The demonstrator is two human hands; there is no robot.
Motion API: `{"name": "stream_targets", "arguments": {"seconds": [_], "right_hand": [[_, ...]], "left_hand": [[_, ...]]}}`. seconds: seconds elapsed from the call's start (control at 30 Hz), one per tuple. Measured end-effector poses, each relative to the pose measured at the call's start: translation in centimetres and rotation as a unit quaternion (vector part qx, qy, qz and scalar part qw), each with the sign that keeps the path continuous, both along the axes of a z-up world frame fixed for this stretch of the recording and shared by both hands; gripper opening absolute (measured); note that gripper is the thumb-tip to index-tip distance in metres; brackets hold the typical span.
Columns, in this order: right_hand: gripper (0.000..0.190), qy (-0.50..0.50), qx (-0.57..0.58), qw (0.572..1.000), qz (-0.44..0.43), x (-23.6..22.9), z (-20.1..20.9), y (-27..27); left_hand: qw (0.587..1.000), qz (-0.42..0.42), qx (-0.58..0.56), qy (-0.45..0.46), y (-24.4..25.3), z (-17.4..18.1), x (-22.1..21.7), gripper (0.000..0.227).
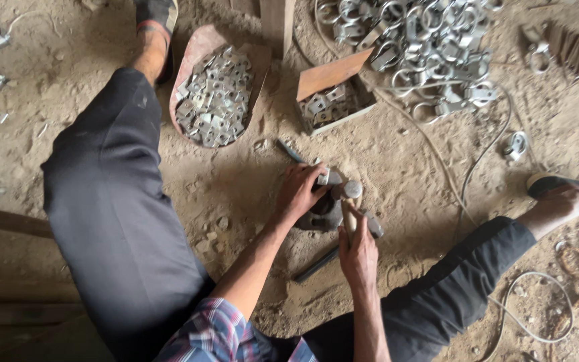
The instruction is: The person sits on the ground and uses a hammer to strike small metal pieces placed on a metal anvil. They repeatedly pick up metal parts from a nearby container, position them on the anvil, and hammer them into shape before placing them into a wooden box.
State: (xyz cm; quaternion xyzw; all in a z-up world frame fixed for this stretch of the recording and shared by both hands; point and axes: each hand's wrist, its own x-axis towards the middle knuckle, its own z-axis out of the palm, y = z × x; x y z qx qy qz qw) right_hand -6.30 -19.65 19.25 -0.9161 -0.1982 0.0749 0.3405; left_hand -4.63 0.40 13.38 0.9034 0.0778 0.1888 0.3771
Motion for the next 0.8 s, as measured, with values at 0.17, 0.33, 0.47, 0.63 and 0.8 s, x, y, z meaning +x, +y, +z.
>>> {"name": "stream_targets", "arguments": {"seconds": [0.17,0.33,0.47,0.63,0.8], "right_hand": [[0.05,-0.003,-0.015,1.0,0.003,-0.4,0.9,0.0],[0.048,-0.039,0.034,0.998,0.032,-0.6,1.4,0.1],[0.046,-0.035,0.032,0.998,0.031,-0.5,1.3,0.1],[0.046,-0.012,0.026,0.999,0.021,-0.4,1.0,-0.1],[0.045,-0.01,0.026,0.999,0.019,-0.4,1.3,0.0]], "left_hand": [[0.999,0.015,0.028,-0.041,0.1,-0.1,-0.4,0.046],[0.999,-0.022,-0.038,-0.028,0.9,-1.8,0.5,0.061],[1.0,-0.012,-0.018,0.0,0.8,-2.5,0.4,0.063],[1.0,-0.007,-0.012,0.013,0.5,-2.4,0.4,0.067],[0.999,-0.02,-0.018,-0.016,0.9,-3.7,0.9,0.069]]}}
